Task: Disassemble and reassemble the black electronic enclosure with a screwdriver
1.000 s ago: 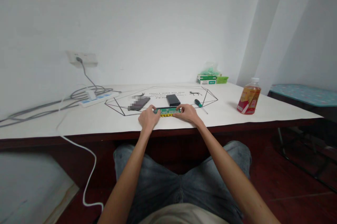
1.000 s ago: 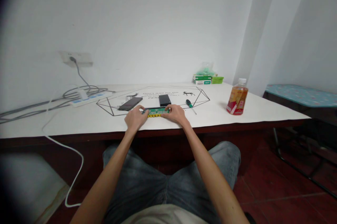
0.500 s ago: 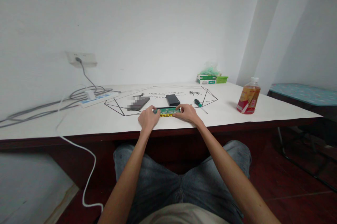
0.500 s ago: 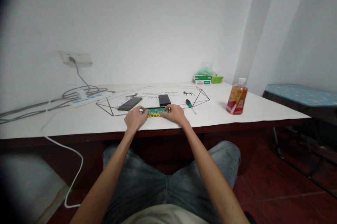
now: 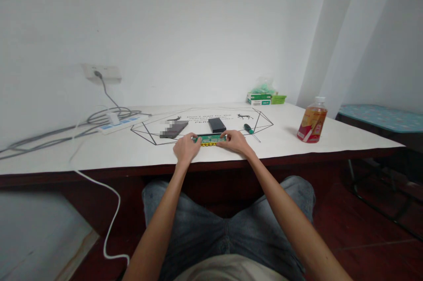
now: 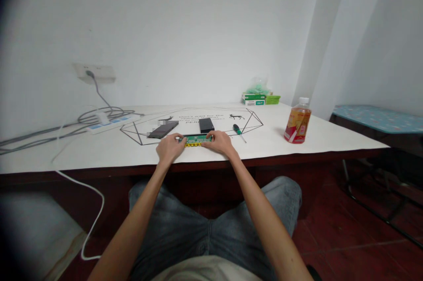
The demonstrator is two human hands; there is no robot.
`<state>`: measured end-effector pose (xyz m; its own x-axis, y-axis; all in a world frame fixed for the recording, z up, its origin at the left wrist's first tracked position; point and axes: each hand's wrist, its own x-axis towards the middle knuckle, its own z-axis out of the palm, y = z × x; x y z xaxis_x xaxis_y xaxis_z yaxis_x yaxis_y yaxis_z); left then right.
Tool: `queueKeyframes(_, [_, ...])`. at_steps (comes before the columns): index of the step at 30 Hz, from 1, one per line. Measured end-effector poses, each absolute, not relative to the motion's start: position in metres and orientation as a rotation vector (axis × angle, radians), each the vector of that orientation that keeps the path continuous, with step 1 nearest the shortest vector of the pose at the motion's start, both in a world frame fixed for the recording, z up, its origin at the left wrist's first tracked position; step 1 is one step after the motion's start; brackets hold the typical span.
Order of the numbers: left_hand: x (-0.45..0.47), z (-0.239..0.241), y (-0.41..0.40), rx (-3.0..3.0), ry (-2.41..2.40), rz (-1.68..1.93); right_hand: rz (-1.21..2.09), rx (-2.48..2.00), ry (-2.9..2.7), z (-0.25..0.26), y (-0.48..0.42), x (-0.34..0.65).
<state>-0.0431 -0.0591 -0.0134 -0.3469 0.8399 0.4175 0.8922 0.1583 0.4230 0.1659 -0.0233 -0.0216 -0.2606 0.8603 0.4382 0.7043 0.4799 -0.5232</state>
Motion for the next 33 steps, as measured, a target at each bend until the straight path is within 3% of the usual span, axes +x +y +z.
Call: queueKeyframes(33, [-0.0446, -0.0093, -0.0609, -1.775, -2.369, -1.02, 0.283, -1.313, -2.022, -0.0203, -0.0244, 0.1657])
